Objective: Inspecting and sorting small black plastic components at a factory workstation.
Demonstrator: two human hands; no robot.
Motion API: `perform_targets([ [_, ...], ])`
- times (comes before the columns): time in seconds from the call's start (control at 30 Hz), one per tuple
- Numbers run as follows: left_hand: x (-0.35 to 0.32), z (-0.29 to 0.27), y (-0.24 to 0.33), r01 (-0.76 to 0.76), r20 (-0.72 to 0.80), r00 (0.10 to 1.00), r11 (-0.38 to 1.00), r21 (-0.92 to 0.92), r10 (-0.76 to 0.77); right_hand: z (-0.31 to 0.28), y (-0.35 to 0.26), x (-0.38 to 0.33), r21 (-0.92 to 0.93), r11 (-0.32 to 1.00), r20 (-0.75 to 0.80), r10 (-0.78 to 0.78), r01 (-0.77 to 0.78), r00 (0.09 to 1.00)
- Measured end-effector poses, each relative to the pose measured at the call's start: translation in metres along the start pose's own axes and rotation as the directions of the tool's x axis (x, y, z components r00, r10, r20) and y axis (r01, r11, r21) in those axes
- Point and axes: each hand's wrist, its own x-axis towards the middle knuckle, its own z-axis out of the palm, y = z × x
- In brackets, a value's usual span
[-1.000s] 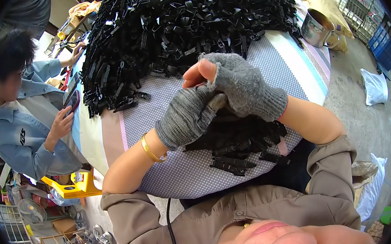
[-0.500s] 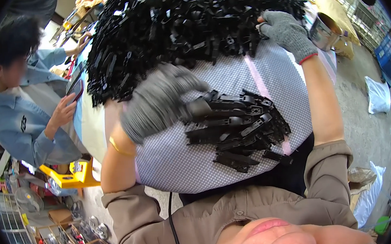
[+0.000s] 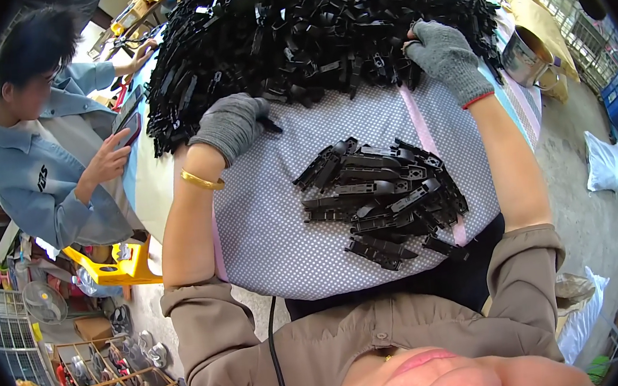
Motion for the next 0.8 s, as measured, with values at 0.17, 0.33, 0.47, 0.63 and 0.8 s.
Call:
perform_targets([
  [0.17, -0.003, 0.001, 0.035, -0.268, -0.343, 0.925, 0.923, -0.277, 0.166, -0.006, 0.002, -0.005, 0.037, 0.999, -0.029, -0.012, 0.013, 1.0],
  [0.33, -0.01, 0.006, 0.042, -0.377, -0.472, 0.879, 0.699, -0.608, 0.064, -0.018, -0.034, -0.021, 0.758, 0.647, 0.123, -0.014, -0.085, 0.992],
  [0.47, -0.014, -0.003, 0.05, -0.303, -0.354, 0.935, 0.515, -0.802, -0.001, -0.025, -0.074, -0.05, 0.874, 0.485, 0.136, -0.308, 0.033, 0.942],
  [0.63, -0.015, 0.001, 0.055, -0.285, -0.289, 0.957, 0.173, -0.943, 0.002, -0.002, -0.081, -0.056, 0.487, 0.836, 0.136, -0.358, 0.253, 0.924],
  [0.8, -0.018, -0.002, 0.051, -0.097, -0.098, 0.993, -0.015, -0.995, 0.059, -0.01, -0.078, -0.053, 0.828, 0.521, 0.376, -0.238, -0.209, 0.896],
])
